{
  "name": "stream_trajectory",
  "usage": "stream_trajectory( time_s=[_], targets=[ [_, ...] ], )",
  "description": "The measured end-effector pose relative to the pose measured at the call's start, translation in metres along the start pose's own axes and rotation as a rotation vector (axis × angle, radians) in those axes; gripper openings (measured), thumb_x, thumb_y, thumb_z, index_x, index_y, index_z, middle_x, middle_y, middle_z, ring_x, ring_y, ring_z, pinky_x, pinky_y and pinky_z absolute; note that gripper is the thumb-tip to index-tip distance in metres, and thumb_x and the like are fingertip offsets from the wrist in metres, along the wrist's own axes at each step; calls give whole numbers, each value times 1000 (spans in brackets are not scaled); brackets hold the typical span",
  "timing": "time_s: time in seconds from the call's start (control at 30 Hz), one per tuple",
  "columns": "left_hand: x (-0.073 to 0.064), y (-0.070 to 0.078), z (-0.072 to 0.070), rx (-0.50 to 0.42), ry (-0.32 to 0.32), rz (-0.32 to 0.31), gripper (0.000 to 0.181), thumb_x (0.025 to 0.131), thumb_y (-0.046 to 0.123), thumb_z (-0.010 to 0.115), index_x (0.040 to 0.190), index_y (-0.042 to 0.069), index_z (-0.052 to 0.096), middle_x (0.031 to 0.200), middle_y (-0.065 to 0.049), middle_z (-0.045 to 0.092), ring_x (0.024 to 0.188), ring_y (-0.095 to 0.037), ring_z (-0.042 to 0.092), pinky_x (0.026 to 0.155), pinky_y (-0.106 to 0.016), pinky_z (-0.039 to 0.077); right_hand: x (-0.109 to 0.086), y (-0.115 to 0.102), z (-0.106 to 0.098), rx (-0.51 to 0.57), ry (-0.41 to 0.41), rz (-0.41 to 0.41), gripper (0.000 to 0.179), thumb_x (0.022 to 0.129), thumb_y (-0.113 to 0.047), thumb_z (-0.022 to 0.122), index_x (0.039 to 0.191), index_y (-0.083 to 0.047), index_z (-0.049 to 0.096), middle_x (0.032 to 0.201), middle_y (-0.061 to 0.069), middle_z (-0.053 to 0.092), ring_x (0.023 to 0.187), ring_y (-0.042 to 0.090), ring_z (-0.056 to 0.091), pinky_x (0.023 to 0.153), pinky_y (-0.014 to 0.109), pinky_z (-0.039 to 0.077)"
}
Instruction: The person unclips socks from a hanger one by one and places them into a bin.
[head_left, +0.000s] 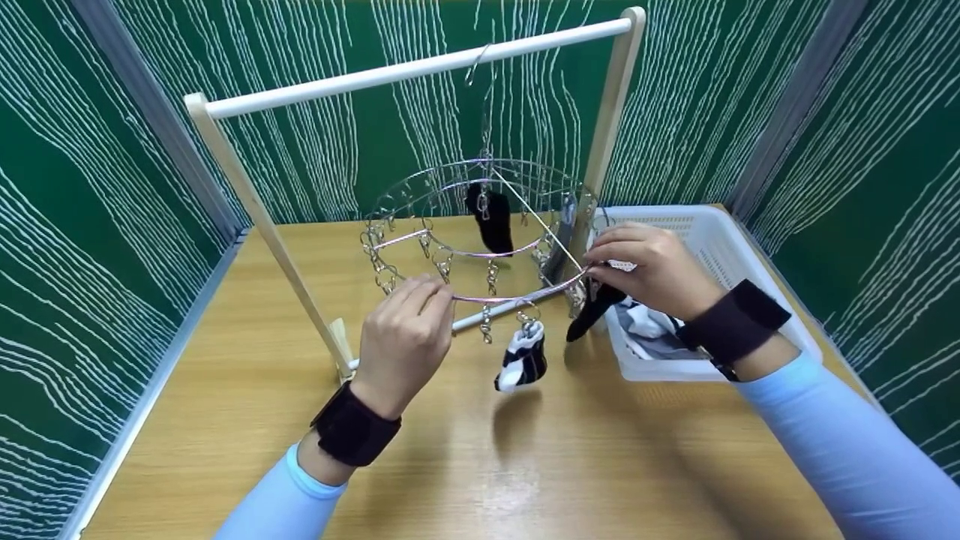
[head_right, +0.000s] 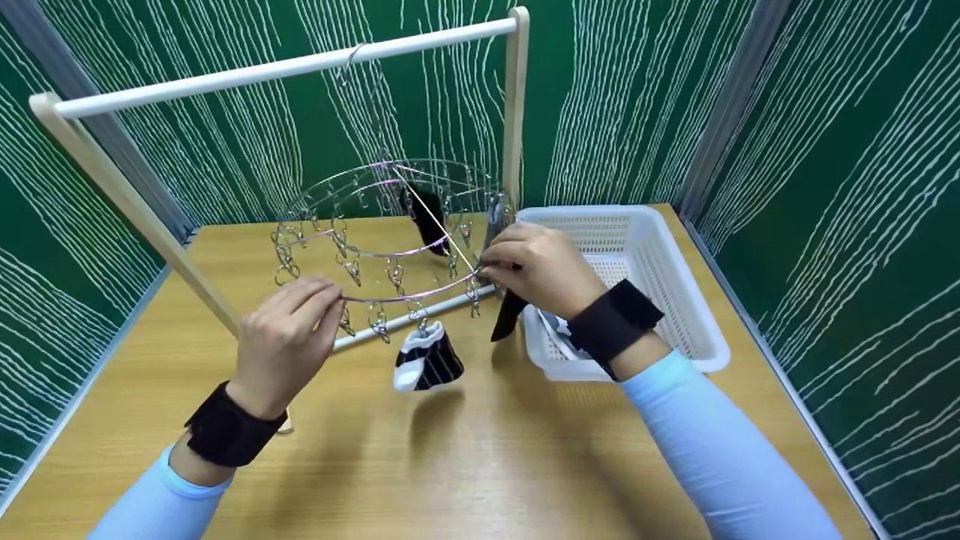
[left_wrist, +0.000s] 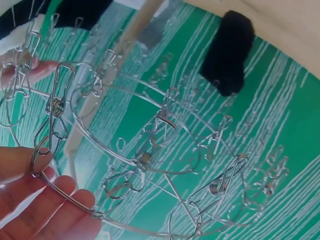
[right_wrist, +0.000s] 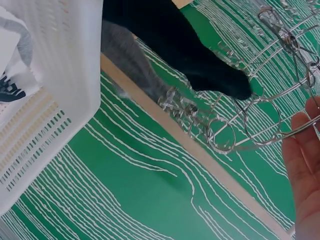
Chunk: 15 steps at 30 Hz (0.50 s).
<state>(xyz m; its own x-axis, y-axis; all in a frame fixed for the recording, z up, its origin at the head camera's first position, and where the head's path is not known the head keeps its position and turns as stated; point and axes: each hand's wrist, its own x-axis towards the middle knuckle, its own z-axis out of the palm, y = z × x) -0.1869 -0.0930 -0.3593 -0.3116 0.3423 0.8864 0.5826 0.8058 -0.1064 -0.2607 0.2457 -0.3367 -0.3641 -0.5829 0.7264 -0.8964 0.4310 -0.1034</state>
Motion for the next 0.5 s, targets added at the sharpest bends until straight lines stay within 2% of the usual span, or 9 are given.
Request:
stream_trajectory(
  time_s=[0.13, 0.3, 0.5],
  targets=[
    [-1, -6, -1, -7, -32, -31, 10, 89, 0, 83, 98, -3, 82, 98, -19, 82, 95, -33, 83, 92, -43, 66, 2, -3, 1, 34, 10, -31, 25, 74, 12, 89, 96, 1, 81, 92, 13, 79, 84, 30, 72, 92, 15, 54],
    [-3, -13, -4, 0, -72, -69, 14, 90, 1, 83, 103, -4, 81, 103, -21, 82, 99, -35, 82, 94, -43, 66, 2, -8, 3, 41, 1, -29, 22, 76, 5, 91, 96, 0, 81, 91, 12, 80, 81, 26, 72, 86, 13, 55],
    [-4, -17, -7, 27, -112, -96, 13, 91, 0, 81, 103, -4, 81, 106, -22, 82, 103, -36, 81, 97, -44, 65, 5, -13, 6, 18, -10, -52, 19, 79, 4, 90, 95, 0, 82, 90, 11, 79, 80, 24, 69, 75, 26, 58]
  ],
)
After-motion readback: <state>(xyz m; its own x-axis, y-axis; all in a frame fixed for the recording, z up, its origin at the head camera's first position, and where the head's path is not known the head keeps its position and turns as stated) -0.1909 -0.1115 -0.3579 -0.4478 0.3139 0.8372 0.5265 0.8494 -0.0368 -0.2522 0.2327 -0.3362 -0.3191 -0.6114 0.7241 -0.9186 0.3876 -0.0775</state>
